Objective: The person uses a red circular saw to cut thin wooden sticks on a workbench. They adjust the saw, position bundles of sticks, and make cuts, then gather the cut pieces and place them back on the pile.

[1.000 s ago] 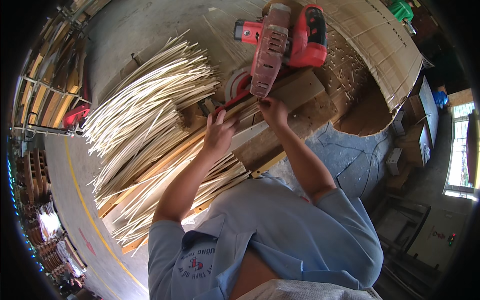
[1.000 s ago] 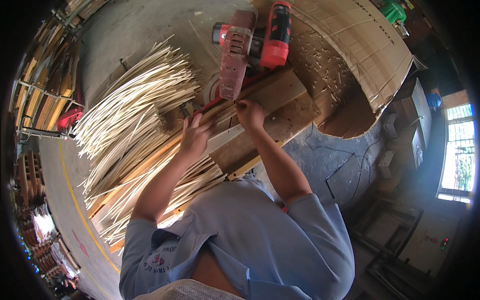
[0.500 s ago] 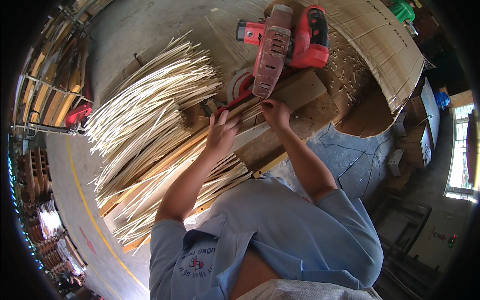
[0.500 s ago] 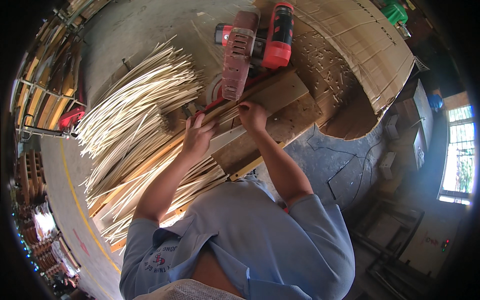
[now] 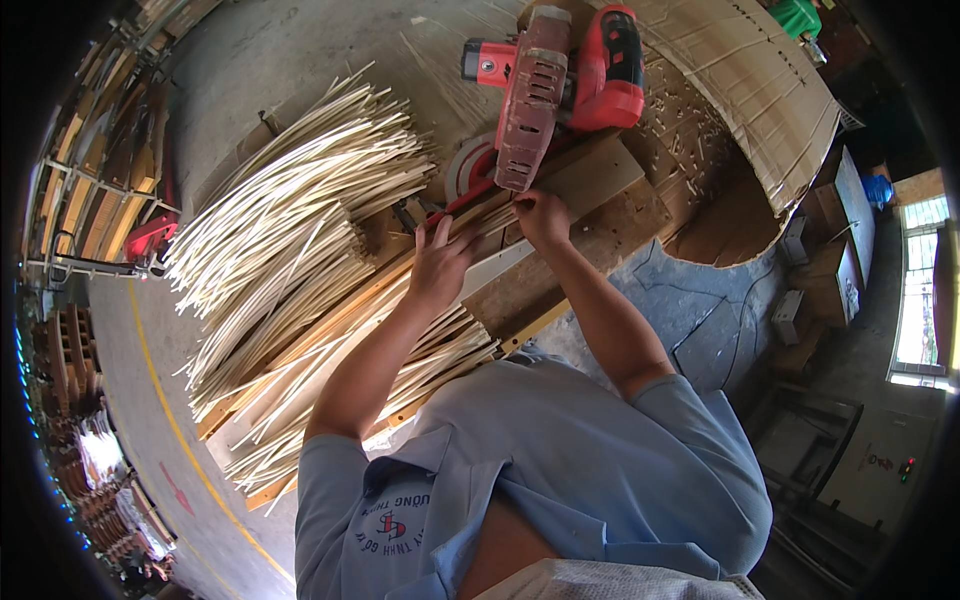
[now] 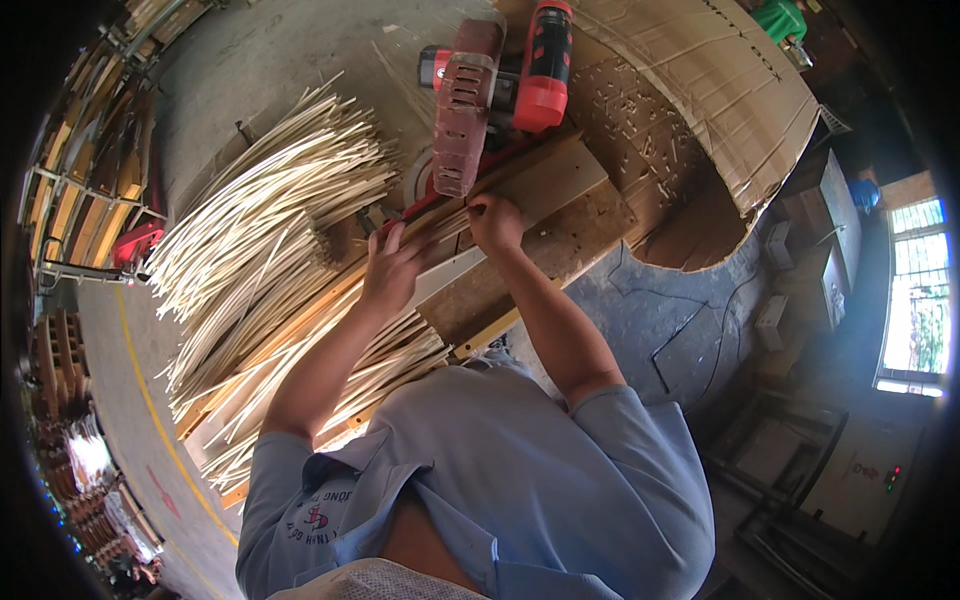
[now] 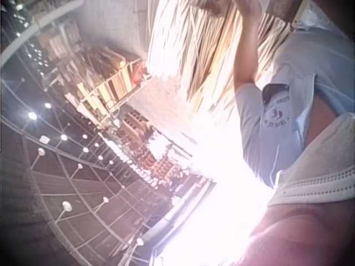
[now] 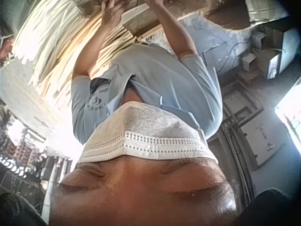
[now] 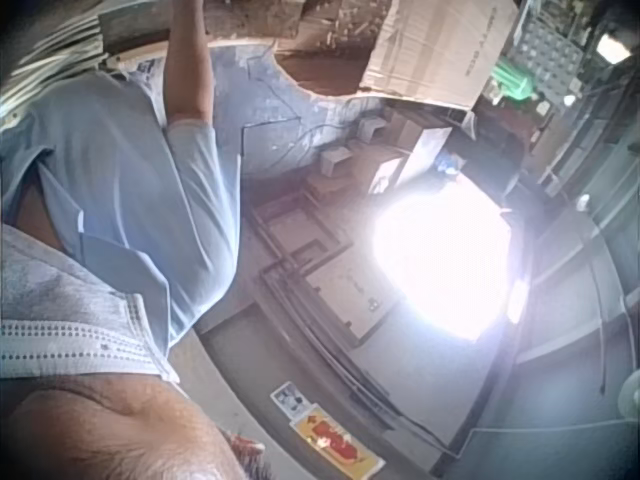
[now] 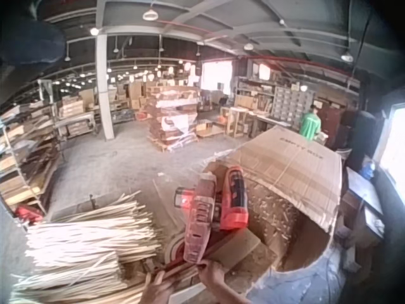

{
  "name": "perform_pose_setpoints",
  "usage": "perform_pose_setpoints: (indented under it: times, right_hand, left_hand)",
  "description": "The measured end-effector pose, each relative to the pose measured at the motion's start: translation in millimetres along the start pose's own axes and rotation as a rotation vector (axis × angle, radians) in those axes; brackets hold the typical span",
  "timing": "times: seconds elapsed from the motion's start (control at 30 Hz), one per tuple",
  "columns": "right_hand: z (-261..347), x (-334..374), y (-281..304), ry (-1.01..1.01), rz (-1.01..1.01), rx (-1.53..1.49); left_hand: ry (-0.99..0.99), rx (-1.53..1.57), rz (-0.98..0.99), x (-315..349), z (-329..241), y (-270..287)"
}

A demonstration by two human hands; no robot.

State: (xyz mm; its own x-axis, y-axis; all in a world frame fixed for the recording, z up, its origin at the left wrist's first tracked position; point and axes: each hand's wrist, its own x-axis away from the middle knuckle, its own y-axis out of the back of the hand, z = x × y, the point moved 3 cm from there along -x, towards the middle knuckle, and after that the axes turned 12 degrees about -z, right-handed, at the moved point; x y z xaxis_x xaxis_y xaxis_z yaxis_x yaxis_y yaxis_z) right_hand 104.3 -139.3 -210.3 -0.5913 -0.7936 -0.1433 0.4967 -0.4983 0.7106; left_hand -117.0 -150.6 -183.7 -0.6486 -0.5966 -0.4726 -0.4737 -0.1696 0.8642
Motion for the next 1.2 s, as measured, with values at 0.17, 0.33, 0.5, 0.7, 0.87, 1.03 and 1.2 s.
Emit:
perform_pose_setpoints:
  times: [0.17,0.33,0.5,0.7,0.87,1.03,1.2]
  right_hand:
    - [-14.0,-8.7,-4.3,0.041,0.016,-0.034]
    - [-27.4,-14.7,3.2,-0.001,0.126,-0.073]
    - [-20.7,-7.8,1.5,0.031,0.160,0.065]
    - [-22.3,-3.2,3.9,0.008,0.145,0.001]
    - [-23.5,-2.1,1.1,0.027,0.134,-0.005]
    - [-25.0,-3.5,0.2,0.035,0.164,-0.025]
    - [-17.6,0.4,0.5,0.058,0.157,0.021]
  left_hand:
    - [0.002,-0.006,0.078,-6.6,-4.4,-2.0]
    - [0.019,-0.049,0.143,-4.7,-3.9,-3.6]
    - [0.056,0.005,0.090,-6.3,-2.9,-1.1]
    - [0.031,-0.026,0.086,-7.8,-3.6,-0.5]
    - [0.021,-0.007,0.067,-7.8,-3.0,-0.4]
    - [0.021,-0.004,0.070,-9.2,-3.5,1.0]
    - [0.031,-0.018,0.073,-8.6,-4.8,0.0]
